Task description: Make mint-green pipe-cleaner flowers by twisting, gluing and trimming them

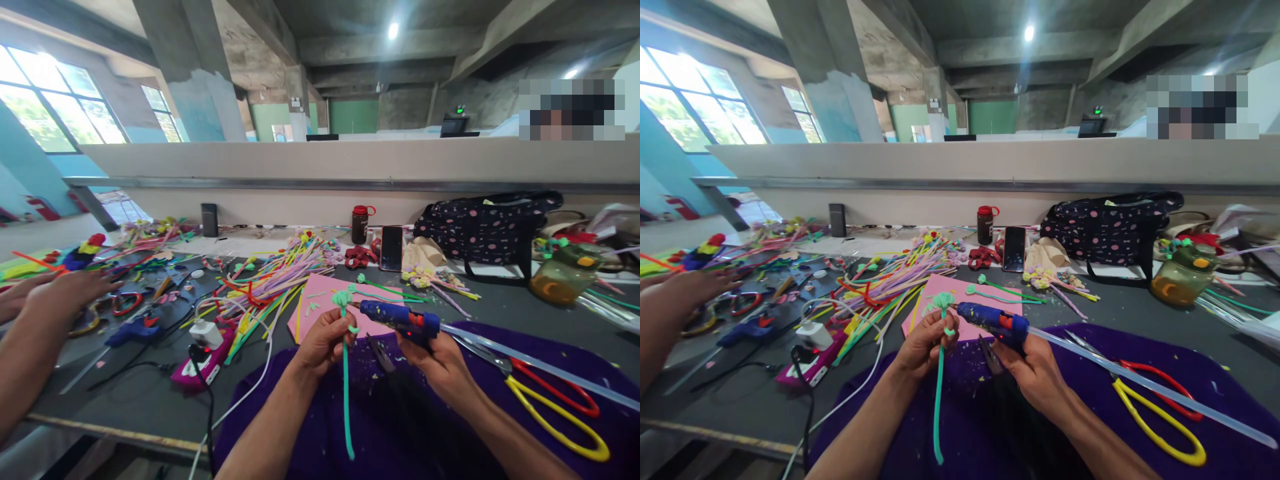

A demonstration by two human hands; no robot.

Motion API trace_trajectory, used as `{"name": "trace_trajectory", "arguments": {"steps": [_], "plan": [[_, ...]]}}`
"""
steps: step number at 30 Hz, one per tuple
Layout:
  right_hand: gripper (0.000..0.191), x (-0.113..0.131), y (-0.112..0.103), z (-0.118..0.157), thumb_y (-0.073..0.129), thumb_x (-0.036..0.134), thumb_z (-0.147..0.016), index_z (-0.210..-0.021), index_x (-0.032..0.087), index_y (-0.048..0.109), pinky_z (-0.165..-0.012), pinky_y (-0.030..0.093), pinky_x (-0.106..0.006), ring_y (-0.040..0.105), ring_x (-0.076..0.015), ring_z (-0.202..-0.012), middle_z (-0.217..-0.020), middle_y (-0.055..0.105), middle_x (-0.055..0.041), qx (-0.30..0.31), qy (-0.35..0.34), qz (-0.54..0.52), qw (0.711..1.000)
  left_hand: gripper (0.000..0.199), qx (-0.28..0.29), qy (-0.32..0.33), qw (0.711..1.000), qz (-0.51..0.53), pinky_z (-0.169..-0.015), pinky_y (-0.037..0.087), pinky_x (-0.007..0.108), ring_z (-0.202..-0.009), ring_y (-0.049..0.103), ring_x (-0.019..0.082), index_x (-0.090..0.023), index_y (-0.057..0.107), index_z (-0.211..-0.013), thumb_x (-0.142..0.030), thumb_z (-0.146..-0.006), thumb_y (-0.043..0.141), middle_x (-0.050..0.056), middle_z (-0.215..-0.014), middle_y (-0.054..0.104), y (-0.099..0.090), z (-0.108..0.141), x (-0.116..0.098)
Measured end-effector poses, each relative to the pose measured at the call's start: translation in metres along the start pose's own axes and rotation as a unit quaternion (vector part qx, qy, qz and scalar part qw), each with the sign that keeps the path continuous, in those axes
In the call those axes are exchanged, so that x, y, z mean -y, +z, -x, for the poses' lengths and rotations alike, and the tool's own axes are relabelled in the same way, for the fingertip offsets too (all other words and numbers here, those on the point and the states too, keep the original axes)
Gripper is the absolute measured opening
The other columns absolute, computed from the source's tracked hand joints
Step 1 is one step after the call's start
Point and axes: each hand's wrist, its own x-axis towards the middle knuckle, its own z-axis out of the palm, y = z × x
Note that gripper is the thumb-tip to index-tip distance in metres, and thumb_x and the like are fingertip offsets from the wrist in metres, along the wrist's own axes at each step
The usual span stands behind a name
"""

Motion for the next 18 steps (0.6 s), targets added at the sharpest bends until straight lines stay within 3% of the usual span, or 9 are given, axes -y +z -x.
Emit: {"name": "trace_trajectory", "arguments": {"steps": [12, 18], "plan": [[0.026, 0.0025, -0.0010, 0.0009, 0.047, 0.038, -0.082, -0.082, 0.016, 0.061, -0.055, 0.038, -0.023, 0.047, -0.0144, -0.058, -0.063, 0.054, 0.0002, -0.001, -0.021, 0.002, 1.000, 0.025, -0.002, 0.001, 1.000, -0.005, -0.029, 0.017, 0.011, -0.030, 0.034, 0.000, -0.011, 0.053, -0.068, -0.032, -0.067, 0.067, -0.002, -0.049, 0.051, -0.0052, -0.0020, 0.0032], [0.028, -0.0017, -0.0090, -0.0079, 0.048, 0.039, -0.082, -0.072, 0.016, 0.062, -0.062, 0.040, -0.026, 0.053, -0.0158, -0.063, -0.066, 0.059, -0.0023, -0.056, -0.001, -0.017, 0.998, 0.025, 0.002, 0.023, 1.000, 0.012, -0.031, 0.019, 0.011, -0.029, 0.031, -0.002, -0.011, 0.052, -0.063, -0.031, -0.068, 0.067, -0.004, -0.047, 0.048, -0.0001, -0.0011, -0.0022]]}}
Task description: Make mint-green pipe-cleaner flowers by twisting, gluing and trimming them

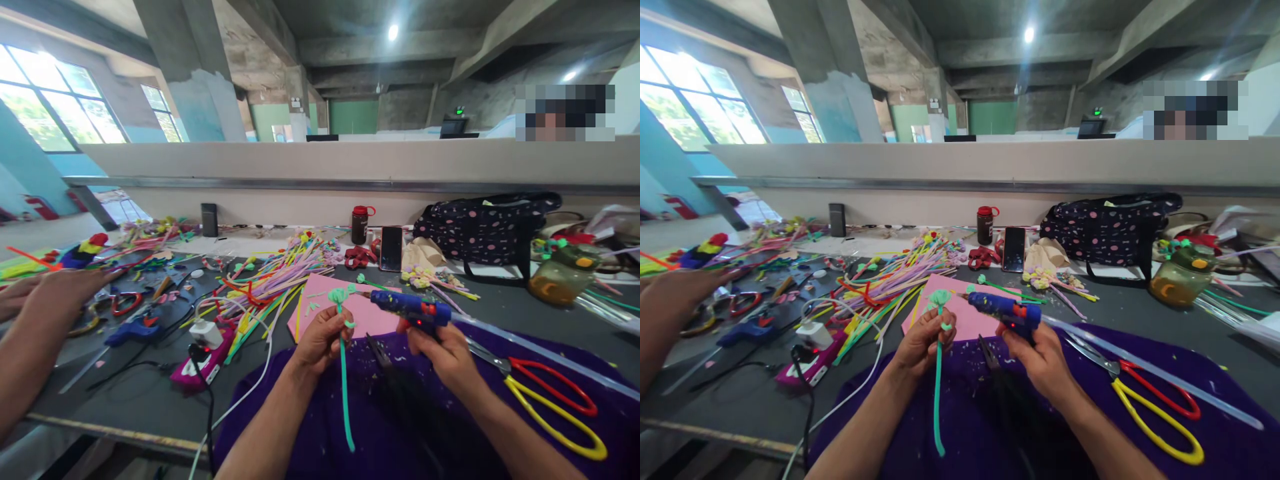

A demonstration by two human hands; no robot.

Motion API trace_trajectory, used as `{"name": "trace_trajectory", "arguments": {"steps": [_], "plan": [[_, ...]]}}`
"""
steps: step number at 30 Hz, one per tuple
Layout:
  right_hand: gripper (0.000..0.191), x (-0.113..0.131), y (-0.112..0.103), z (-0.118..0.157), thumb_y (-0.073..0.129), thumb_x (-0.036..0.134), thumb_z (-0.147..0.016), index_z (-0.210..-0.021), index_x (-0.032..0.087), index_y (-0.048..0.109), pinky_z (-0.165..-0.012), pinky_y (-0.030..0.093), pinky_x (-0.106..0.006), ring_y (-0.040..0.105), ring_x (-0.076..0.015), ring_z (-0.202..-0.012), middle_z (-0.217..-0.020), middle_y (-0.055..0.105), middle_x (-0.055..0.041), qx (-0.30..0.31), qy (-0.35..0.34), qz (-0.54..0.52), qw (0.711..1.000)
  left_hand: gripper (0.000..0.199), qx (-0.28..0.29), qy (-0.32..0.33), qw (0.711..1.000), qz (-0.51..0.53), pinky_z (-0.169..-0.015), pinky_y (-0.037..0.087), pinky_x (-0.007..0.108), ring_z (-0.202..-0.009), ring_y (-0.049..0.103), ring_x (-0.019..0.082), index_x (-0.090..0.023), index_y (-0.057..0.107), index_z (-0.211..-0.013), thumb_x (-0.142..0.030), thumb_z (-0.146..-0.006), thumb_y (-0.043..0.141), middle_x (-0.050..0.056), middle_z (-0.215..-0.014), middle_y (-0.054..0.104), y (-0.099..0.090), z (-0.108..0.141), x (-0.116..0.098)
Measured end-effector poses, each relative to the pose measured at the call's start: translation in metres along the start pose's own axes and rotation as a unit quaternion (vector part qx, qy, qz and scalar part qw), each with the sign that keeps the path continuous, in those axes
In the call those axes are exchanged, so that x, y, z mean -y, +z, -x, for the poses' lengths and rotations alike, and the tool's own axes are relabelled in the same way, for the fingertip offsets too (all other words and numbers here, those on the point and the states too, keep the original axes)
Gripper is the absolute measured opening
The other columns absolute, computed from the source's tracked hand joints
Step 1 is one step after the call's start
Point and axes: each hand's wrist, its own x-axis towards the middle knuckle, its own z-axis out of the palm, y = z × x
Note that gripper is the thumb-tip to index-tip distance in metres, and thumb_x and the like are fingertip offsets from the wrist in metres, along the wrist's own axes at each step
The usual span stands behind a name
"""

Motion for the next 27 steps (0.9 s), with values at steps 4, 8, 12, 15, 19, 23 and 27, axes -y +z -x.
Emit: {"name": "trace_trajectory", "arguments": {"steps": [4, 8, 12, 15, 19, 23, 27], "plan": [[0.036, -0.013, 0.002, -0.018, 0.046, 0.041, -0.081, -0.056, 0.017, 0.053, -0.063, 0.042, -0.026, 0.057, -0.0174, -0.069, -0.066, 0.061, -0.0050, 0.018, 0.073, -0.021, 0.997, 0.026, -0.013, -0.006, 1.000, 0.003, -0.031, 0.020, 0.011, -0.030, 0.032, -0.001, -0.011, 0.052, -0.062, -0.030, -0.066, 0.068, -0.004, -0.046, 0.047, 0.003, 0.000, -0.001], [0.022, -0.048, 0.015, -0.029, 0.049, 0.040, -0.077, -0.073, 0.017, 0.050, -0.049, 0.042, -0.024, 0.052, -0.0131, -0.045, -0.048, 0.054, 0.0040, 0.046, 0.167, -0.056, 0.983, 0.025, -0.046, -0.042, 0.998, -0.006, -0.031, 0.022, 0.011, -0.031, 0.034, -0.001, -0.011, 0.054, -0.066, -0.030, -0.065, 0.069, -0.004, -0.047, 0.050, 0.008, -0.002, 0.002], [0.025, -0.081, 0.020, -0.034, 0.051, 0.041, -0.075, -0.083, 0.017, 0.051, -0.044, 0.041, -0.023, 0.055, -0.0143, -0.046, -0.052, 0.057, 0.0032, 0.056, 0.212, 0.024, 0.975, 0.025, -0.076, -0.099, 0.992, -0.028, -0.030, 0.021, 0.011, -0.031, 0.036, 0.000, -0.011, 0.053, -0.064, -0.030, -0.063, 0.070, -0.003, -0.048, 0.053, 0.015, -0.003, 0.003], [0.027, -0.084, 0.016, -0.035, 0.049, 0.042, -0.078, -0.083, 0.016, 0.055, -0.049, 0.041, -0.024, 0.060, -0.0165, -0.054, -0.060, 0.062, -0.0022, 0.080, 0.178, 0.185, 0.963, 0.025, -0.083, -0.130, 0.987, -0.047, -0.029, 0.019, 0.012, -0.030, 0.035, 0.000, -0.012, 0.053, -0.062, -0.030, -0.064, 0.068, -0.003, -0.048, 0.054, 0.018, -0.003, 0.005], [0.029, -0.065, 0.009, -0.031, 0.051, 0.044, -0.079, -0.085, 0.017, 0.061, -0.058, 0.041, -0.029, 0.062, -0.0218, -0.069, -0.080, 0.066, -0.0094, 0.028, 0.082, 0.396, 0.914, 0.026, -0.056, -0.160, 0.983, -0.065, -0.029, 0.018, 0.013, -0.029, 0.033, 0.000, -0.011, 0.054, -0.062, -0.033, -0.067, 0.066, -0.004, -0.047, 0.052, 0.018, -0.003, 0.013], [0.021, -0.038, 0.010, -0.020, 0.050, 0.036, -0.082, -0.088, 0.018, 0.060, -0.065, 0.044, -0.028, 0.059, -0.0170, -0.070, -0.081, 0.063, -0.0054, -0.009, -0.023, 0.232, 0.972, 0.028, -0.032, -0.167, 0.982, -0.077, -0.030, 0.016, 0.015, -0.029, 0.032, 0.000, -0.010, 0.056, -0.063, -0.036, -0.069, 0.063, -0.003, -0.047, 0.051, 0.016, -0.005, 0.021], [0.017, -0.018, 0.022, -0.008, 0.054, 0.032, -0.080, -0.091, 0.018, 0.057, -0.061, 0.046, -0.024, 0.058, -0.0137, -0.065, -0.076, 0.062, -0.0017, 0.042, -0.024, -0.013, 0.999, 0.032, -0.028, -0.157, 0.981, -0.110, -0.031, 0.016, 0.016, -0.030, 0.032, 0.001, -0.011, 0.056, -0.062, -0.041, -0.070, 0.062, -0.005, -0.042, 0.046, 0.016, -0.005, 0.025]]}}
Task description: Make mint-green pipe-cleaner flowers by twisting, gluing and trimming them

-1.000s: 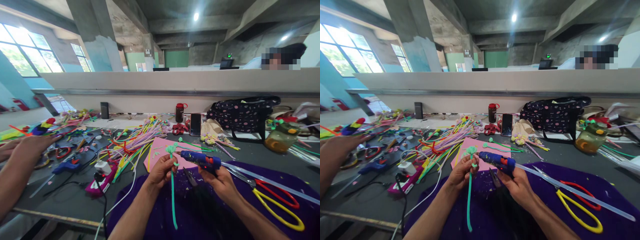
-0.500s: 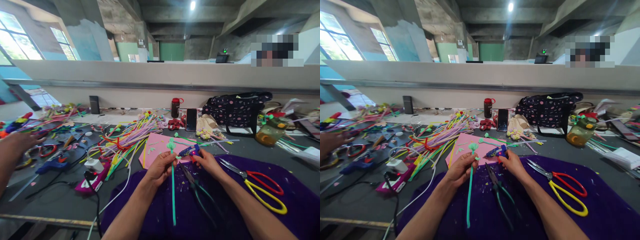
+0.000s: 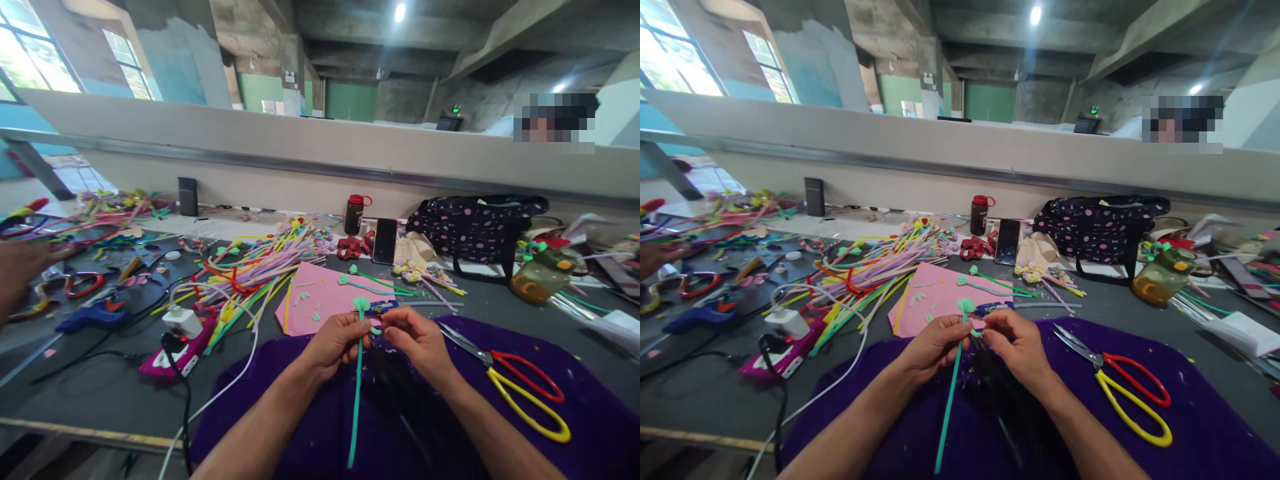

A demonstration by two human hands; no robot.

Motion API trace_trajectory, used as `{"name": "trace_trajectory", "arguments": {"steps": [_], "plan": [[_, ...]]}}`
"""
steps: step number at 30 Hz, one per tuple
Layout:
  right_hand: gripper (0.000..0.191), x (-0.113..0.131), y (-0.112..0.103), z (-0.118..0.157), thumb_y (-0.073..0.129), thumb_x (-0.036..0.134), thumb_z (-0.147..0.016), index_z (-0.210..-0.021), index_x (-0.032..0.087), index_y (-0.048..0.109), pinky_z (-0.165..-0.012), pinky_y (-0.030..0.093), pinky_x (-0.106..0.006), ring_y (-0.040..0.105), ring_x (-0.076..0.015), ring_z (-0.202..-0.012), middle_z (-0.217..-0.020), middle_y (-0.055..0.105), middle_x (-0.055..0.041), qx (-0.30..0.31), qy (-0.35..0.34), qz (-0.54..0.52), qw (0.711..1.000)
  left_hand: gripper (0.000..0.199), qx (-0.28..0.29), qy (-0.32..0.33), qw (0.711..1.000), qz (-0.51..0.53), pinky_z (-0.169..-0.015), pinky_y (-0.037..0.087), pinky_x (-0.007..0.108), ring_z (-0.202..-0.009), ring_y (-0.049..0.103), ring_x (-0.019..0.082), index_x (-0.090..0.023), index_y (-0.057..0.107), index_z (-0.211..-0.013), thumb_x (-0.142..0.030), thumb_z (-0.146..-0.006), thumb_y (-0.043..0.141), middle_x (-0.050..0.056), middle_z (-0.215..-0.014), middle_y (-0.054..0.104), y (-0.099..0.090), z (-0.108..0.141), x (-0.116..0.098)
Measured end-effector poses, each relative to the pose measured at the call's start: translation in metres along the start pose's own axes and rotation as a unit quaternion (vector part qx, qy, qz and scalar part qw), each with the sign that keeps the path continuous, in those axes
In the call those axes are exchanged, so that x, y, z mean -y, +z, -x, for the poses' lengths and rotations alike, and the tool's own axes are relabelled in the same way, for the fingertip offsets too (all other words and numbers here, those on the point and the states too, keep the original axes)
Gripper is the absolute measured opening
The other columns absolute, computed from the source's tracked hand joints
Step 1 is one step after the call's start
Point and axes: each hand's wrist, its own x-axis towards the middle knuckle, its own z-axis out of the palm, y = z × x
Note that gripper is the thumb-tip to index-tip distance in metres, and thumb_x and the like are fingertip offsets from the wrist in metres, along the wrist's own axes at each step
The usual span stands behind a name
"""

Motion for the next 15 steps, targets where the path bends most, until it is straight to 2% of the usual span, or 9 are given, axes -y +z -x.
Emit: {"name": "trace_trajectory", "arguments": {"steps": [2, 5, 9, 15], "plan": [[0.012, 0.0059, 0.0056, 0.0031, 0.057, 0.028, -0.079, -0.085, 0.018, 0.059, -0.059, 0.044, -0.022, 0.057, -0.0126, -0.063, -0.072, 0.061, -0.0004, 0.013, 0.000, -0.021, 1.000, 0.032, -0.004, 0.006, 1.000, -0.015, -0.032, 0.016, 0.016, -0.030, 0.031, 0.002, -0.011, 0.056, -0.062, -0.042, -0.070, 0.062, -0.005, -0.041, 0.044, 0.0003, -0.0001, 0.0011], [0.009, 0.0104, 0.0086, 0.0041, 0.056, 0.024, -0.079, -0.075, 0.018, 0.061, -0.054, 0.040, -0.020, 0.052, -0.0104, -0.057, -0.064, 0.056, 0.0014, 0.009, -0.020, 0.008, 1.000, 0.033, -0.005, 0.004, 1.000, -0.029, -0.032, 0.016, 0.016, -0.030, 0.030, 0.002, -0.012, 0.055, -0.062, -0.043, -0.070, 0.061, -0.006, -0.039, 0.042, 0.0004, -0.0003, 0.0026], [0.011, 0.0092, 0.0061, 0.0032, 0.052, 0.021, -0.082, -0.076, 0.018, 0.060, -0.054, 0.039, -0.020, 0.050, -0.0101, -0.056, -0.065, 0.055, 0.0011, 0.006, -0.056, 0.045, 0.997, 0.033, -0.008, 0.013, 1.000, -0.023, -0.031, 0.017, 0.016, -0.030, 0.031, 0.002, -0.011, 0.055, -0.062, -0.042, -0.071, 0.061, -0.005, -0.042, 0.044, 0.0007, -0.0010, 0.0028], [0.009, 0.0042, 0.0045, 0.0044, 0.050, 0.015, -0.083, -0.089, 0.020, 0.055, -0.067, 0.046, -0.027, 0.056, -0.0153, -0.075, -0.079, 0.060, -0.0042, 0.008, -0.193, 0.106, 0.975, 0.031, 0.012, -0.032, 0.999, 0.031, -0.029, 0.015, 0.015, -0.026, 0.029, 0.002, -0.012, 0.053, -0.058, -0.038, -0.070, 0.062, -0.006, -0.034, 0.039, 0.0017, -0.0009, -0.0015]]}}
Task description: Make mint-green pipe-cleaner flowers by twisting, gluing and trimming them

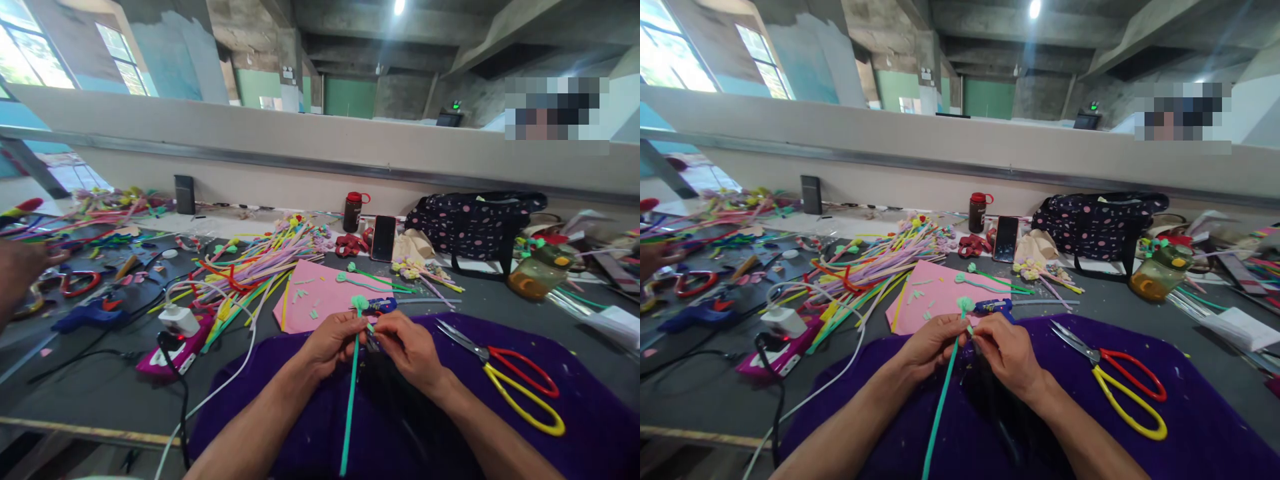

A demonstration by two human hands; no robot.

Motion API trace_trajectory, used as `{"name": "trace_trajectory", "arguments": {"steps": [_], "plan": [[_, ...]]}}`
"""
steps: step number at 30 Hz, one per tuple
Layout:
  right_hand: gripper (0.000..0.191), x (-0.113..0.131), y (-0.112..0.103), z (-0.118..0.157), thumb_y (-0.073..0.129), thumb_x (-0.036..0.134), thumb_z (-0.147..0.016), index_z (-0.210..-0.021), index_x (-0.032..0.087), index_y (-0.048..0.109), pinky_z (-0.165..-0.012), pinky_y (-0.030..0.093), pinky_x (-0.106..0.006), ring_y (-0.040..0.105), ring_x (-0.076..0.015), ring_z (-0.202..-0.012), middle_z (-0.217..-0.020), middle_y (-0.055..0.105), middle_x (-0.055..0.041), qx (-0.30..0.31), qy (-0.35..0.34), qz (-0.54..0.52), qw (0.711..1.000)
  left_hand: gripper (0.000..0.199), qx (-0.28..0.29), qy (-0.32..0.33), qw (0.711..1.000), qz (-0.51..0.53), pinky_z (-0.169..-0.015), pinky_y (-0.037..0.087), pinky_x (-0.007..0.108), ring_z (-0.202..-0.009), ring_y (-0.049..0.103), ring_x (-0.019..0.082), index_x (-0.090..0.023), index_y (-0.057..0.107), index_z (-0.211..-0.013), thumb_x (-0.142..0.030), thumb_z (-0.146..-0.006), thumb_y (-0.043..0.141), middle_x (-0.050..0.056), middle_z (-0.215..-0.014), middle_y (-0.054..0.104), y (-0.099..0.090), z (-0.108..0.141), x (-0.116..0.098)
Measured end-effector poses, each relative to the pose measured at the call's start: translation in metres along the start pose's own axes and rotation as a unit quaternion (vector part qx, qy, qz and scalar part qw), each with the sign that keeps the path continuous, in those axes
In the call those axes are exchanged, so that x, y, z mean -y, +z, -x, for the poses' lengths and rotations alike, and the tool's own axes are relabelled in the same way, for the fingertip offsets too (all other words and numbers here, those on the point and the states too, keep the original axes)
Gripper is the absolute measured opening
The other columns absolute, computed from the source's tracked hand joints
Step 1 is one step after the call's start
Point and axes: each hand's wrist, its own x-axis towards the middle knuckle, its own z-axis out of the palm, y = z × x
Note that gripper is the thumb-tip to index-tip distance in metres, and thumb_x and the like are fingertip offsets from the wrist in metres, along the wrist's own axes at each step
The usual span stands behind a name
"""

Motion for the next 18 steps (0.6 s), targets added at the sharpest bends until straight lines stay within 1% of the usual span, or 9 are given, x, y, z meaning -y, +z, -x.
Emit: {"name": "trace_trajectory", "arguments": {"steps": [6, 9, 11, 14, 16, 18], "plan": [[0.017, 0.000, 0.001, -0.002, 0.051, 0.008, -0.080, -0.093, 0.019, 0.053, -0.070, 0.048, -0.028, 0.058, -0.0161, -0.078, -0.084, 0.061, -0.0072, -0.015, -0.093, 0.068, 0.993, 0.028, 0.011, -0.024, 0.999, 0.039, -0.028, 0.013, 0.013, -0.026, 0.030, 0.001, -0.010, 0.054, -0.057, -0.034, -0.069, 0.064, -0.006, -0.033, 0.040, -0.001, 0.002, -0.002], [0.014, 0.001, -0.001, -0.006, 0.050, 0.010, -0.081, -0.092, 0.018, 0.053, -0.070, 0.048, -0.029, 0.058, -0.0172, -0.080, -0.086, 0.061, -0.0089, -0.001, -0.110, 0.111, 0.988, 0.028, 0.013, -0.025, 0.999, 0.042, -0.028, 0.012, 0.013, -0.025, 0.030, 0.001, -0.010, 0.054, -0.056, -0.032, -0.069, 0.064, -0.006, -0.034, 0.041, 0.000, 0.003, -0.004], [0.011, 0.002, -0.008, -0.011, 0.046, 0.012, -0.084, -0.090, 0.018, 0.052, -0.069, 0.047, -0.029, 0.057, -0.0173, -0.080, -0.084, 0.061, -0.0085, 0.032, -0.088, 0.118, 0.989, 0.026, 0.011, -0.020, 0.999, 0.038, -0.027, 0.012, 0.013, -0.025, 0.029, 0.000, -0.010, 0.056, -0.059, -0.033, -0.070, 0.063, -0.005, -0.037, 0.046, 0.001, 0.003, -0.005], [0.011, 0.000, -0.025, -0.025, 0.043, 0.013, -0.085, -0.087, 0.018, 0.053, -0.069, 0.045, -0.028, 0.056, -0.0160, -0.078, -0.083, 0.060, -0.0065, 0.098, -0.018, 0.090, 0.991, 0.024, 0.025, -0.018, 0.999, 0.023, -0.026, 0.012, 0.014, -0.024, 0.029, 0.000, -0.009, 0.061, -0.071, -0.033, -0.070, 0.061, -0.002, -0.046, 0.055, 0.000, 0.004, -0.006], [0.010, -0.005, -0.037, -0.036, 0.044, 0.015, -0.086, -0.086, 0.018, 0.053, -0.070, 0.044, -0.027, 0.056, -0.0150, -0.077, -0.083, 0.060, -0.0048, 0.118, 0.015, 0.064, 0.991, 0.025, 0.048, -0.028, 0.998, 0.004, -0.026, 0.011, 0.015, -0.024, 0.030, 0.001, -0.009, 0.063, -0.077, -0.032, -0.071, 0.060, 0.000, -0.048, 0.057, 0.000, 0.005, -0.007], [0.011, -0.010, -0.046, -0.045, 0.043, 0.016, -0.086, -0.085, 0.018, 0.053, -0.070, 0.044, -0.026, 0.055, -0.0141, -0.076, -0.082, 0.059, -0.0038, 0.132, 0.025, 0.039, 0.990, 0.026, 0.066, -0.041, 0.997, -0.012, -0.025, 0.010, 0.015, -0.023, 0.029, 0.001, -0.008, 0.064, -0.079, -0.032, -0.073, 0.058, 0.000, -0.048, 0.057, 0.000, 0.005, -0.008]]}}
